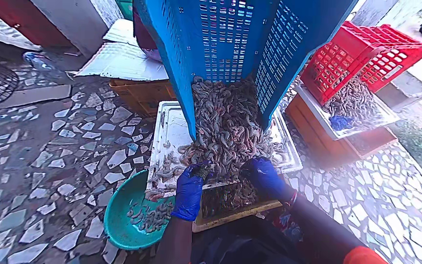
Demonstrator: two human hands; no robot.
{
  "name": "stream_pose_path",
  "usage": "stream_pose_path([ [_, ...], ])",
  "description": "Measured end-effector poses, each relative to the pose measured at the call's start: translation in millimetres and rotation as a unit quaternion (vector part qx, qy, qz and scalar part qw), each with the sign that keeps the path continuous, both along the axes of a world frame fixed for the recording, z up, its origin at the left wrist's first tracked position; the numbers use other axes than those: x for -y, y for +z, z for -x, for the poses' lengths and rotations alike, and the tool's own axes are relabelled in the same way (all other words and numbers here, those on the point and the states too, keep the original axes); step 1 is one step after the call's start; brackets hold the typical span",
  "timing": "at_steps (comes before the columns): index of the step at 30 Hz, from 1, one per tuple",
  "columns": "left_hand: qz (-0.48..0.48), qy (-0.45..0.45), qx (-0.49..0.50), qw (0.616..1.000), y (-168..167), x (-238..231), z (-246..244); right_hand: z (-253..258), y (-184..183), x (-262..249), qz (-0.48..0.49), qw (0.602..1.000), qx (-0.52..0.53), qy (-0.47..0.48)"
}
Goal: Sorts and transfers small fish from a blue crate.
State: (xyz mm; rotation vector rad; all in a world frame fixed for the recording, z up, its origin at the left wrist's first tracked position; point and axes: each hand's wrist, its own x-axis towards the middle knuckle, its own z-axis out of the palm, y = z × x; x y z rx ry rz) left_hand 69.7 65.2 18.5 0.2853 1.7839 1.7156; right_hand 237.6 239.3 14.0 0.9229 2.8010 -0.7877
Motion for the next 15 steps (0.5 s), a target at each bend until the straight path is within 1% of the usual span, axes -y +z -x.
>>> stream_pose_path([
  [1,0.089,-0.035,-0.097,0.991,7,19,16,2,-5,-3,-0.009,0.998,0.068,-0.001],
  [2,0.202,-0.059,-0.178,0.961,19,41,32,6,-11,-3,-0.011,0.995,0.098,-0.011],
  [3,0.301,-0.061,-0.231,0.923,28,63,46,12,-17,0,-0.013,0.994,0.105,-0.025],
  [5,0.437,-0.029,-0.280,0.854,32,110,71,26,-26,7,-0.021,0.992,0.117,-0.034],
  [7,0.533,0.016,-0.286,0.796,18,155,92,39,-36,14,-0.034,0.989,0.138,-0.027],
  [9,0.590,0.052,-0.253,0.765,-10,189,101,48,-40,19,-0.040,0.990,0.132,-0.025],
  [10,0.607,0.059,-0.236,0.756,-29,201,100,50,-40,22,-0.042,0.992,0.117,-0.029],
  [11,0.614,0.054,-0.222,0.755,-52,210,97,50,-42,22,-0.042,0.994,0.097,-0.037],
  [12,0.616,0.029,-0.212,0.758,-75,215,92,51,-42,22,-0.036,0.995,0.086,-0.045],
  [13,0.613,-0.015,-0.205,0.763,-99,216,88,51,-42,22,-0.032,0.994,0.089,-0.057],
  [15,0.590,-0.142,-0.173,0.776,-143,207,81,50,-40,20,-0.005,0.991,0.108,-0.081],
])
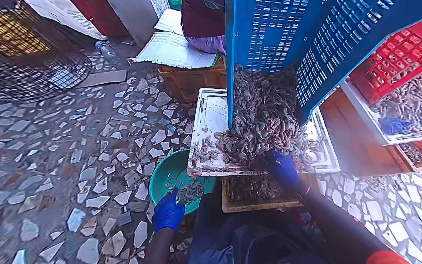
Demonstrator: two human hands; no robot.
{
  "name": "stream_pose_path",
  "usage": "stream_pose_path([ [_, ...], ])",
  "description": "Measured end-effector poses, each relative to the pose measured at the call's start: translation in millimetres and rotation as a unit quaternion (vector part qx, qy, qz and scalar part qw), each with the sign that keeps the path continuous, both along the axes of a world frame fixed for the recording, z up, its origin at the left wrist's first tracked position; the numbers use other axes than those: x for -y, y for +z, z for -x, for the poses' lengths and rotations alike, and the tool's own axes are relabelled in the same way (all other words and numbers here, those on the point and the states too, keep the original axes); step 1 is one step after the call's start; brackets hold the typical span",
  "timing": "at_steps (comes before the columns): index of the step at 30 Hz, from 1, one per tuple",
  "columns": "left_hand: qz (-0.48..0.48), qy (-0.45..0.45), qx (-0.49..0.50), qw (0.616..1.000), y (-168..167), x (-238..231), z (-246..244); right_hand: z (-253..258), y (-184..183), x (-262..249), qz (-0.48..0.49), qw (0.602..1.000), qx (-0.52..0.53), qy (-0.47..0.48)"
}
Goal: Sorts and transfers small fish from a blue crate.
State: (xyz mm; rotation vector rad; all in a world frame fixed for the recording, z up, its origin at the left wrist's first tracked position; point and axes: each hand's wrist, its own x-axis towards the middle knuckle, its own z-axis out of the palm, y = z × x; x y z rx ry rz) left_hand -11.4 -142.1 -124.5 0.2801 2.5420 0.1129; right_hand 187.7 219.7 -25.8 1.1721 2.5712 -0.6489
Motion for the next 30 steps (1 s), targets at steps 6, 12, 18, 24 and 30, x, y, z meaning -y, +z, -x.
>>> stream_pose_path([
  [6,-0.035,-0.124,0.200,0.971,-100,-72,3,-12,8,5,0.025,0.995,-0.099,-0.006],
  [12,0.047,-0.143,0.225,0.963,-170,-101,-16,-12,-11,-5,0.002,0.986,-0.166,0.013],
  [18,0.028,-0.151,0.283,0.947,-166,-82,-26,-4,-4,-3,0.001,0.982,-0.185,0.041],
  [24,-0.042,-0.029,0.201,0.978,-80,-63,0,-13,14,-5,0.141,0.959,-0.239,-0.052],
  [30,0.167,-0.166,0.143,0.961,102,-48,7,-21,49,-2,0.245,0.925,-0.265,-0.123],
])
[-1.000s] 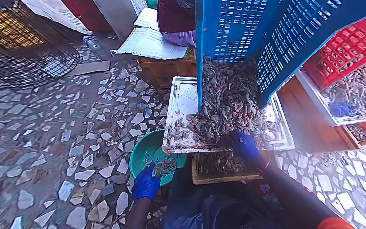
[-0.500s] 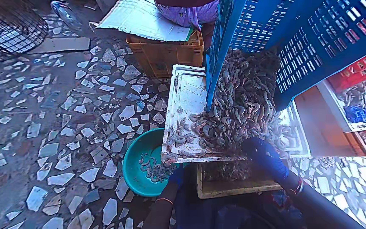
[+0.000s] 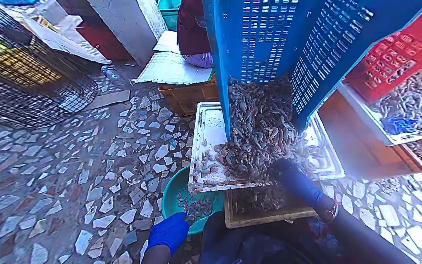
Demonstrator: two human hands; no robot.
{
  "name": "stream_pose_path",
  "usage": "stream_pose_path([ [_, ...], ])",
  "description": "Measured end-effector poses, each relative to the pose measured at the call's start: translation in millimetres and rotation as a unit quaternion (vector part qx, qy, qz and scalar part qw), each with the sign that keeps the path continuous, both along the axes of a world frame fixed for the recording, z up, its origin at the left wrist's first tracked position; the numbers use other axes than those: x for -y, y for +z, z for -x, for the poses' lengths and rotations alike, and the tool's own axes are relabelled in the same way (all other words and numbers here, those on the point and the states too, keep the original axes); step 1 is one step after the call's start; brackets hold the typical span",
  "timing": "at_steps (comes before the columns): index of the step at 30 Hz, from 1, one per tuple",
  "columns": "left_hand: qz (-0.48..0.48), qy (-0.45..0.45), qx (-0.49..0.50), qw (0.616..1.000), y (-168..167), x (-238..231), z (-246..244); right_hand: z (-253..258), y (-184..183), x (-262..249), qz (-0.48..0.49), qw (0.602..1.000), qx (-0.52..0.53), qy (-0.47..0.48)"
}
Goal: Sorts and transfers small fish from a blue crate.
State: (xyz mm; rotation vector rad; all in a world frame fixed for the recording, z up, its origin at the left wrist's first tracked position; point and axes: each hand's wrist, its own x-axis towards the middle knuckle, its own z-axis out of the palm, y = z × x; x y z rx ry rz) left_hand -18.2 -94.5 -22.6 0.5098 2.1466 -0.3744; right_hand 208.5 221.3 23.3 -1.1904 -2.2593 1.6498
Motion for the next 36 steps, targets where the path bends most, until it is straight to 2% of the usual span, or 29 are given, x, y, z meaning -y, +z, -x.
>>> stream_pose_path([
  [1,-0.053,0.017,0.002,0.998,30,-7,-7,-3,5,1,0.027,0.999,-0.019,-0.003],
  [3,-0.246,0.053,0.000,0.968,75,-30,-33,-8,12,6,0.087,0.993,-0.083,-0.007],
  [4,-0.368,0.060,-0.005,0.928,84,-47,-50,-10,16,8,0.116,0.987,-0.114,-0.008],
  [6,-0.567,0.080,0.021,0.819,85,-92,-89,-18,18,10,0.157,0.974,-0.164,-0.005],
  [8,-0.658,0.127,0.096,0.736,82,-134,-124,-28,18,11,0.187,0.959,-0.211,0.001],
  [9,-0.669,0.145,0.110,0.720,82,-150,-137,-33,20,11,0.198,0.952,-0.234,0.004],
  [11,-0.652,0.150,0.060,0.741,87,-172,-157,-44,23,5,0.188,0.954,-0.234,0.013],
  [14,-0.581,0.098,-0.037,0.807,94,-189,-177,-66,29,-15,0.084,0.986,-0.125,0.074],
  [16,-0.538,0.075,-0.078,0.836,101,-198,-189,-77,35,-25,0.027,0.990,-0.087,0.111],
  [19,-0.532,0.070,-0.068,0.841,111,-212,-204,-91,43,-35,-0.011,0.987,-0.096,0.127],
  [23,-0.617,0.073,0.069,0.781,121,-217,-208,-108,37,-49,0.004,0.979,-0.157,0.130],
  [25,-0.621,0.075,0.124,0.770,124,-217,-207,-120,37,-55,0.001,0.972,-0.166,0.167],
  [30,-0.528,0.011,0.020,0.849,134,-228,-216,-135,39,-52,-0.052,0.962,-0.167,0.208],
  [33,-0.454,-0.014,-0.031,0.890,137,-236,-226,-141,40,-54,-0.098,0.957,-0.121,0.243],
  [36,-0.427,-0.001,-0.042,0.903,138,-243,-233,-144,33,-60,-0.055,0.957,-0.140,0.246],
])
